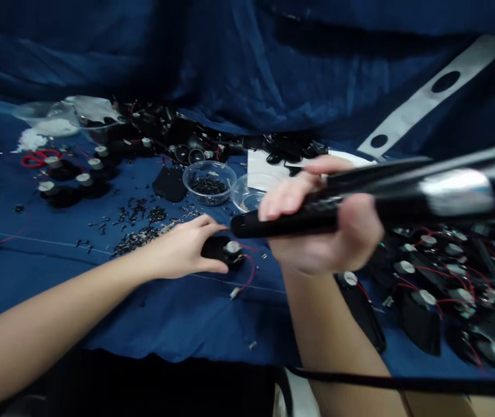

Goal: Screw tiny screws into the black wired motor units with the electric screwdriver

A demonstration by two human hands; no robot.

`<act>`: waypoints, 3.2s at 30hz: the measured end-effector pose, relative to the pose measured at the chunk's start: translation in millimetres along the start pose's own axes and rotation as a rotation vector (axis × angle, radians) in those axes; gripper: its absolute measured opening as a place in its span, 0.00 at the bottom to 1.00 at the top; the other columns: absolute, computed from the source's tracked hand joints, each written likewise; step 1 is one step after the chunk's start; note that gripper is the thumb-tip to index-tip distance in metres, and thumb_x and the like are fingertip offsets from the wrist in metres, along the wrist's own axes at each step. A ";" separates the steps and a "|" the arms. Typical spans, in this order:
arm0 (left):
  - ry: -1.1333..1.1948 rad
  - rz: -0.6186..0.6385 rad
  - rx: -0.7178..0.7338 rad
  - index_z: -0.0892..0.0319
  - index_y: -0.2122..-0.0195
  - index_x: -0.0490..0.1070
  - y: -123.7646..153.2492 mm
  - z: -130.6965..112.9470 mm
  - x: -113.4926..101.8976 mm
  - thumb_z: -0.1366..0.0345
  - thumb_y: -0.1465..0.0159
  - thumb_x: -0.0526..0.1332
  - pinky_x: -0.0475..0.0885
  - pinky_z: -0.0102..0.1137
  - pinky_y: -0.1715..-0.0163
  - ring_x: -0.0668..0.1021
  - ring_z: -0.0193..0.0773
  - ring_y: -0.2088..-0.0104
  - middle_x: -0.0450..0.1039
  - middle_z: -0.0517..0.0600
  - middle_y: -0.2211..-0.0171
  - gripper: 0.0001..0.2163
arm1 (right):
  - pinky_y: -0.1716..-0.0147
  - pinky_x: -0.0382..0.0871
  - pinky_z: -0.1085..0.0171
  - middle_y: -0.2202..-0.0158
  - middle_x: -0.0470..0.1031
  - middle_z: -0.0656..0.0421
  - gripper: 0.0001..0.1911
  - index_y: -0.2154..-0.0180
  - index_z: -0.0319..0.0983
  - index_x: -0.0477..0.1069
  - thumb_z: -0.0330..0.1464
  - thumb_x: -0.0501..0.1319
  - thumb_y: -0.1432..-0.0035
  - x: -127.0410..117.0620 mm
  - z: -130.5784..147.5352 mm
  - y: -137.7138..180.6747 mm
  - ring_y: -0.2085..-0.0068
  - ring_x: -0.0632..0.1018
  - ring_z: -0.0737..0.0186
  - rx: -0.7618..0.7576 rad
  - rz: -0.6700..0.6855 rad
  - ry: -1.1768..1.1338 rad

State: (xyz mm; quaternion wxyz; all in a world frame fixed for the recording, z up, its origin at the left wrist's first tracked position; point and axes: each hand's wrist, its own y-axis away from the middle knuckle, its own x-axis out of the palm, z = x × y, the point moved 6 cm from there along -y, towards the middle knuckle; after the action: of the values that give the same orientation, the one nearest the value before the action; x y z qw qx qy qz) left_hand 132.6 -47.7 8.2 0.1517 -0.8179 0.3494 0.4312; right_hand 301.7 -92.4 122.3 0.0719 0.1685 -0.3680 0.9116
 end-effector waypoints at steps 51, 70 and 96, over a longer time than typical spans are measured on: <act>-0.254 -0.452 0.061 0.55 0.41 0.77 43.6 43.7 -127.7 0.59 0.33 0.67 0.77 0.29 0.58 0.83 0.34 0.67 0.85 0.46 0.62 0.19 | 0.89 0.63 0.64 0.76 0.79 0.56 0.32 0.71 0.40 0.80 0.62 0.59 0.46 -42.4 -69.8 50.8 0.83 0.74 0.64 0.284 -0.613 0.185; -0.045 -0.084 0.285 0.56 0.49 0.82 -3.7 53.1 -49.6 0.54 0.37 0.72 0.79 0.35 0.53 0.85 0.43 0.56 0.85 0.51 0.53 0.18 | 0.82 0.71 0.64 0.81 0.76 0.59 0.26 0.74 0.41 0.77 0.57 0.63 0.45 -36.9 -66.4 55.1 0.81 0.77 0.62 0.218 -0.373 0.160; -0.203 0.188 0.147 0.55 0.56 0.86 9.8 41.0 -48.4 0.75 0.36 0.61 0.76 0.32 0.58 0.85 0.39 0.61 0.87 0.49 0.59 0.15 | 0.78 0.72 0.61 0.79 0.78 0.58 0.23 0.71 0.41 0.80 0.54 0.63 0.42 -40.4 -53.8 51.0 0.78 0.79 0.59 0.117 -0.099 0.307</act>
State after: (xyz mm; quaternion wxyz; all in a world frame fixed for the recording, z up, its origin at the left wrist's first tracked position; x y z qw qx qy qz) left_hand 82.5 -10.7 24.1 0.2047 -0.7205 0.4379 0.4973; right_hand 312.7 -91.9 38.7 0.1622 0.0491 -0.2904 0.9418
